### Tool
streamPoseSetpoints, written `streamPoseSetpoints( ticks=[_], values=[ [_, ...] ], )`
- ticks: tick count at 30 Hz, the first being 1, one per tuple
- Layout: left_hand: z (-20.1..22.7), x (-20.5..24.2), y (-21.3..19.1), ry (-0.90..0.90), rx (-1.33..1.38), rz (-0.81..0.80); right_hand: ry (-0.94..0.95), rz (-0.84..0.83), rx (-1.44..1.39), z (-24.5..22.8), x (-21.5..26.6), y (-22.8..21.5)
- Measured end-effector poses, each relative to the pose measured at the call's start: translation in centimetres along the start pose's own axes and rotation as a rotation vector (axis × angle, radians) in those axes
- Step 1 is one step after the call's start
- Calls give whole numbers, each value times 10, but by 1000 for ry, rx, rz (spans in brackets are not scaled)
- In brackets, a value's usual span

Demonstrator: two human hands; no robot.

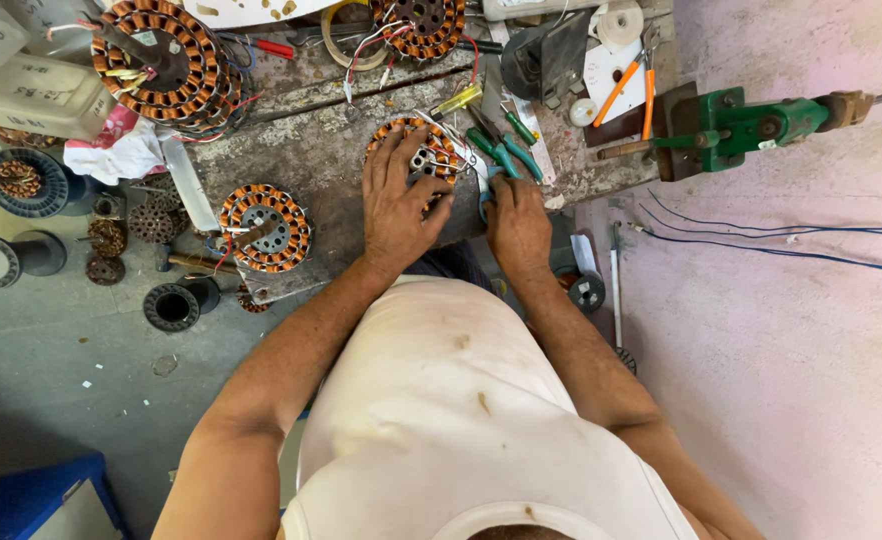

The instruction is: The person uses a soldering iron to heat and join wires on a circular copper-wound stator. They then use pliers and a red-handled tool to test or adjust connections on multiple stators placed on the workbench.

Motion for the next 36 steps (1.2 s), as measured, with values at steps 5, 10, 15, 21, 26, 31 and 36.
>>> streamPoseSetpoints(
  ticks=[5, 10, 15, 21, 26, 31, 36],
  values=[
    [3, -3, -3, 1, 2, 3, 11, -110, 113, 2, -7, 8],
    [5, -2, -3, 12, -5, 6, 50, -209, -19, 10, -9, -5],
    [2, -2, 0, 4, -1, -4, 379, -350, -680, 54, 35, -6],
    [0, -1, 4, 0, -6, 5, 587, -370, -1086, 69, 123, 8],
    [-1, -1, 7, -4, -8, 4, 388, -271, -880, 65, 132, 11],
    [0, 0, 3, -13, -9, 12, 340, -256, -791, 43, 122, 5],
    [1, -2, 1, -5, 3, 21, 343, -259, -781, 36, 121, 3]
  ],
)
Point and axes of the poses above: each hand's wrist, its own x-axis away from the middle knuckle, its own y-axis out of the palm, z = x × y, the point moved 9 cm from there along -x, towards the middle knuckle, and after that the axes turned 6 degrees about -x, right-handed, at the moved point
